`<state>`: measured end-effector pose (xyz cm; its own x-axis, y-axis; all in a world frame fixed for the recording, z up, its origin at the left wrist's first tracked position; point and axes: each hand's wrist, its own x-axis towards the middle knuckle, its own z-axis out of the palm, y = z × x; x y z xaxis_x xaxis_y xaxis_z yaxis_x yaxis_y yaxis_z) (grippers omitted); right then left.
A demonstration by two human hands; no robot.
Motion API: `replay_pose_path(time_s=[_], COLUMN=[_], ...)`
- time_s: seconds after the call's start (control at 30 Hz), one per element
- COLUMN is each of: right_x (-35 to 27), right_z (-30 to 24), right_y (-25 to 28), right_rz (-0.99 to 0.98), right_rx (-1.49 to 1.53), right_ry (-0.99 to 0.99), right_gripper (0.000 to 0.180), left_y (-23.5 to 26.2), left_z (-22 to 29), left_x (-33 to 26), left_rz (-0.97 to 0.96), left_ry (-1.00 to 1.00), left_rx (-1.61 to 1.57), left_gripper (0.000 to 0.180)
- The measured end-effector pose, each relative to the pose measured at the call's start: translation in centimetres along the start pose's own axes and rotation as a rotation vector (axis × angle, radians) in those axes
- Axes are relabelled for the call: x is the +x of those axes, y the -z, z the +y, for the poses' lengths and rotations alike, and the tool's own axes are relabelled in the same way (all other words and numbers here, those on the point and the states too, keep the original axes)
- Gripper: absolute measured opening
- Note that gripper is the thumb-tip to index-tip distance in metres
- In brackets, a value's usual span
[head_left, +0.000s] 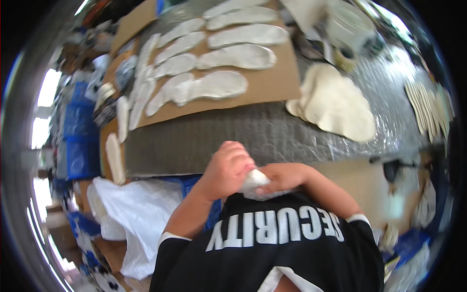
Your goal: Assembling shoe insoles by manually aligning and pressing white padding onto the insole base.
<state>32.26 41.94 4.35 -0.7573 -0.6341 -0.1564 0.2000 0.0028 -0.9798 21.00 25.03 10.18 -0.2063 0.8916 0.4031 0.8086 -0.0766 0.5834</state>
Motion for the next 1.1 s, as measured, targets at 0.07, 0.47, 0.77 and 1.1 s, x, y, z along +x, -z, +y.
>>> replay_pose_path(time_s=[0.07,0.47,0.77,1.1], right_x=[-0.6,3.8,13.3,21.1], right_z=[-1.0,1.0,4.9,7.3], right_y=[0.9,4.1,5.5,5.2], right_rz=[0.038,0.251,0.643,0.379], right_rx=[-0.162,-0.473,-0.044,0.242], right_ry=[-0.022,-0.268,-0.243,-0.81], right_gripper=[0.054,0.031,0.033,0.029], left_y=[0.2,5.9,23.6,33.1], left_z=[-1.1,-7.0,-17.3,-22.4], left_x=[-1.0,-11.7,-23.0,-36.5], left_rz=[0.032,0.014,1.31,1.713], left_ry=[0.091,0.699,0.627,0.584], left_rx=[-0.039,-0.353,-0.512,-0.577], left_gripper=[0.005,0.022,0.03,0.033])
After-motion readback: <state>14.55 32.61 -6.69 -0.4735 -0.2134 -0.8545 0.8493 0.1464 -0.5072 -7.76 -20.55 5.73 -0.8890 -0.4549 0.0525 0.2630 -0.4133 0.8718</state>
